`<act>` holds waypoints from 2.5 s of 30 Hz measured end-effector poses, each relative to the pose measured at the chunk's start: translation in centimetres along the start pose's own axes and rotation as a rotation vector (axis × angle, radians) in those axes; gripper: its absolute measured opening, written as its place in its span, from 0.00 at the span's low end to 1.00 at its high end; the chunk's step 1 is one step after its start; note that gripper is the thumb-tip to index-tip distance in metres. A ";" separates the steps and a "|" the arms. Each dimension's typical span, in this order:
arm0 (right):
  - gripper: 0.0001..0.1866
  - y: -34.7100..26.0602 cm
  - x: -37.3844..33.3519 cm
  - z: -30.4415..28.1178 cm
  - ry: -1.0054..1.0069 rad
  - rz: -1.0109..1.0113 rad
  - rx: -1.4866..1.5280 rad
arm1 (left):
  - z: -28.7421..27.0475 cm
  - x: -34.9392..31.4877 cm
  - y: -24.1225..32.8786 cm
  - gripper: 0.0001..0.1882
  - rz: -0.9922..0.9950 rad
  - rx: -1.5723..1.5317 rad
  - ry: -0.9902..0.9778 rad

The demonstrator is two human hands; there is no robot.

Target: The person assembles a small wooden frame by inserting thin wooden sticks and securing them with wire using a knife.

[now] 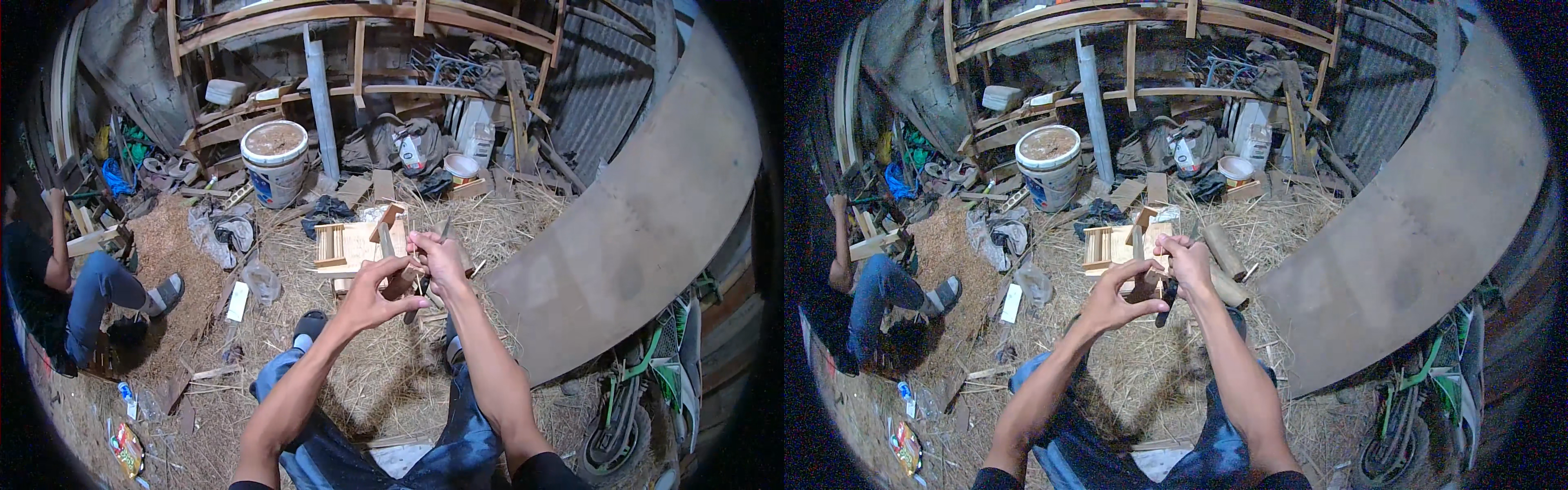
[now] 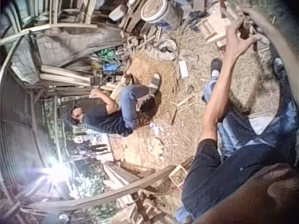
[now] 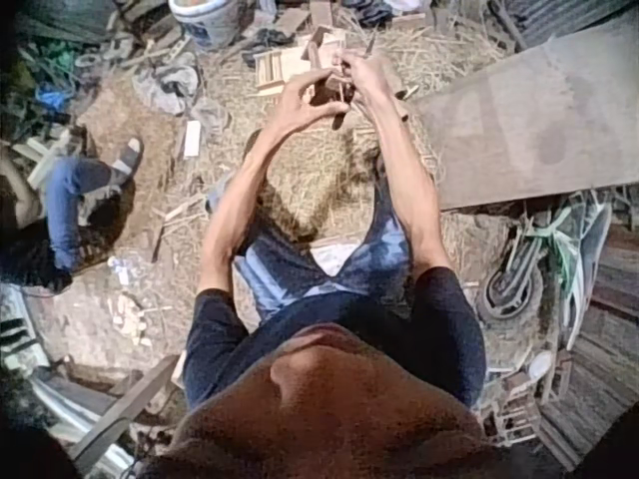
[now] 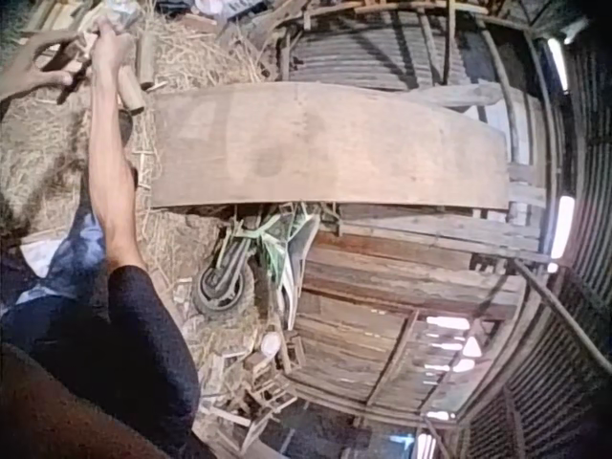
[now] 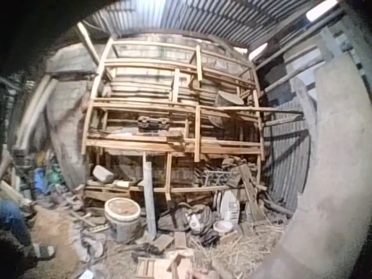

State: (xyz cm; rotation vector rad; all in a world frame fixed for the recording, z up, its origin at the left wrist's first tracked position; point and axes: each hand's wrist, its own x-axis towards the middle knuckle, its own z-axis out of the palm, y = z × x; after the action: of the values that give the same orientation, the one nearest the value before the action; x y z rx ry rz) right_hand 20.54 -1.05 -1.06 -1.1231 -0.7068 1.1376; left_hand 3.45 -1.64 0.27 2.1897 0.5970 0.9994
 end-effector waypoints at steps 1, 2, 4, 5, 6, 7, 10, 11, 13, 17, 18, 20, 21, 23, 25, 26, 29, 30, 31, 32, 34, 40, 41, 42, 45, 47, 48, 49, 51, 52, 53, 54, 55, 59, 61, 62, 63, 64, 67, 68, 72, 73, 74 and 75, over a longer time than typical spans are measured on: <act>0.08 0.0 0.0 -0.1 -0.013 0.006 0.002 | 0.1 0.0 0.5 0.35 -0.023 0.018 0.009; 0.08 0.0 0.1 -0.1 -0.027 0.013 0.003 | 0.3 0.1 0.8 0.36 -0.046 0.036 0.018; 0.08 0.1 0.2 0.0 0.007 -0.006 0.010 | 0.5 0.0 1.1 0.37 -0.050 0.033 0.061; 0.08 0.1 0.3 0.2 0.023 -0.016 0.013 | 0.5 0.0 1.1 0.37 -0.052 0.033 0.084; 0.08 0.1 0.3 0.1 0.013 -0.010 0.012 | 0.5 0.0 1.2 0.36 -0.067 0.029 0.077; 0.08 0.0 0.3 -0.1 0.006 -0.006 0.009 | 0.5 0.0 1.2 0.35 -0.078 0.023 0.070; 0.08 0.3 0.4 0.0 0.023 -0.013 0.028 | 0.9 0.1 1.3 0.33 -0.056 0.011 0.095; 0.08 0.4 0.4 0.1 0.036 -0.017 0.039 | 1.1 0.1 1.3 0.32 -0.041 0.008 0.109; 0.08 0.1 0.1 0.0 0.021 -0.011 0.008 | 1.4 0.1 0.8 0.30 0.007 0.026 0.107; 0.08 -0.3 -0.5 0.6 0.027 0.010 0.024 | 1.3 0.2 0.7 0.26 0.033 0.024 0.121; 0.08 0.0 -0.2 0.4 0.022 0.023 0.028 | 1.3 0.0 0.9 0.25 0.027 0.023 0.118; 0.08 0.3 0.5 -0.2 0.015 0.044 0.034 | 1.5 -0.1 1.4 0.24 0.020 0.018 0.112; 0.08 0.4 0.7 -0.6 0.015 0.037 0.010 | 1.6 0.0 1.3 0.24 0.014 0.010 0.108; 0.07 0.0 0.7 -0.6 0.003 0.028 -0.032 | 1.4 0.2 1.2 0.23 -0.004 0.008 0.106; 0.08 0.8 1.3 -0.7 0.006 0.029 -0.005 | 1.4 0.2 1.1 0.20 0.044 0.011 0.107; 0.08 0.8 1.2 -0.6 0.005 0.030 0.011 | 1.4 0.0 1.3 0.19 0.053 0.015 0.106; 0.08 0.3 0.7 -0.4 -0.010 0.028 0.005 | 1.4 -0.2 1.5 0.19 0.053 0.019 0.109; 0.08 0.1 0.5 -0.3 -0.017 0.026 -0.005 | 1.4 -0.3 1.5 0.19 0.048 0.020 0.111; 0.08 0.0 0.5 -0.3 -0.014 0.027 -0.005 | 1.4 -0.2 1.6 0.19 0.044 0.017 0.096; 0.08 -0.2 0.4 -0.4 -0.010 0.029 -0.004 | 1.4 0.0 1.6 0.19 0.039 0.015 0.081; 0.08 -0.3 0.3 -0.2 0.007 0.030 -0.003 | 1.5 0.0 1.4 0.19 0.045 0.016 0.073; 0.07 -0.6 -0.1 0.2 0.036 0.021 -0.001 | 1.6 0.1 1.2 0.19 0.081 0.041 0.071; 0.07 -0.7 -0.1 0.2 0.037 0.022 0.000 | 1.7 0.1 1.1 0.19 0.095 0.041 0.078; 0.07 -0.7 -0.2 0.2 0.038 0.022 0.000 | 1.8 0.1 1.1 0.19 0.109 0.040 0.086; 0.07 -1.1 -0.6 0.7 0.076 0.014 -0.047 | 1.8 0.1 0.9 0.19 0.102 0.024 0.067; 0.07 -1.0 -0.4 0.5 0.072 0.013 -0.044 | 2.0 0.2 0.7 0.19 0.127 0.024 0.079; 0.07 -1.0 -0.3 0.4 0.070 0.013 -0.042 | 2.0 0.2 0.7 0.19 0.139 0.024 0.085; 0.08 -0.9 -0.3 0.4 0.063 0.017 -0.034 | 2.0 0.2 0.7 0.19 0.133 0.028 0.084; 0.08 -0.9 -0.4 0.5 0.048 0.024 -0.017 | 1.9 0.1 0.9 0.18 0.120 0.038 0.083; 0.08 -0.8 -0.3 0.3 0.044 0.022 -0.026 | 1.9 0.1 0.9 0.18 0.118 0.038 0.081; 0.08 -0.6 -0.1 0.1 0.041 0.020 -0.036 | 1.9 0.1 1.0 0.17 0.115 0.038 0.078; 0.08 -0.4 0.1 0.0 0.037 0.017 -0.046 | 1.9 0.1 1.0 0.17 0.113 0.038 0.075; 0.08 -0.4 0.2 0.0 0.039 0.017 -0.039 | 1.9 0.1 1.0 0.17 0.118 0.037 0.080; 0.08 -0.1 0.5 -0.2 0.024 0.022 -0.015 | 1.9 0.1 0.9 0.17 0.133 0.042 0.080; 0.08 0.1 0.6 -0.3 0.021 0.019 -0.012 | 1.9 0.1 1.0 0.18 0.136 0.047 0.074; 0.08 0.2 0.6 -0.2 0.027 0.014 -0.015 | 1.8 0.0 1.0 0.18 0.136 0.049 0.072; 0.08 0.2 0.6 -0.1 0.033 0.009 -0.017 | 1.8 0.0 1.0 0.18 0.135 0.050 0.069; 0.08 0.3 0.6 -0.1 0.031 0.007 -0.022 | 1.7 -0.1 1.0 0.18 0.131 0.053 0.065; 0.08 0.4 0.8 -0.1 0.030 0.012 -0.025 | 1.5 -0.1 1.2 0.19 0.103 0.061 0.051; 0.08 0.4 0.7 0.0 0.033 0.020 -0.020 | 1.4 -0.2 1.2 0.20 0.084 0.063 0.046; 0.12 0.9 1.7 -0.6 0.059 0.018 0.015 | 1.7 0.1 1.5 0.19 -0.022 -0.203 0.053; 0.14 1.0 1.9 -0.4 0.056 0.014 -0.087 | 1.5 0.0 1.4 0.19 -0.120 -0.295 0.054; 0.17 1.1 2.0 -0.3 0.054 0.009 -0.190 | 1.4 0.0 1.2 0.18 -0.217 -0.388 0.056; 0.20 1.2 2.0 -0.3 0.053 0.004 -0.294 | 1.3 0.0 0.8 0.17 -0.313 -0.482 0.058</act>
State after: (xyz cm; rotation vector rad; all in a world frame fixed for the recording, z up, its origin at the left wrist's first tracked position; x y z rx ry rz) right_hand 20.97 0.76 -2.49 -1.3966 -0.8497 1.0246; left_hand 4.58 -2.65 0.22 1.5945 0.6260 0.9258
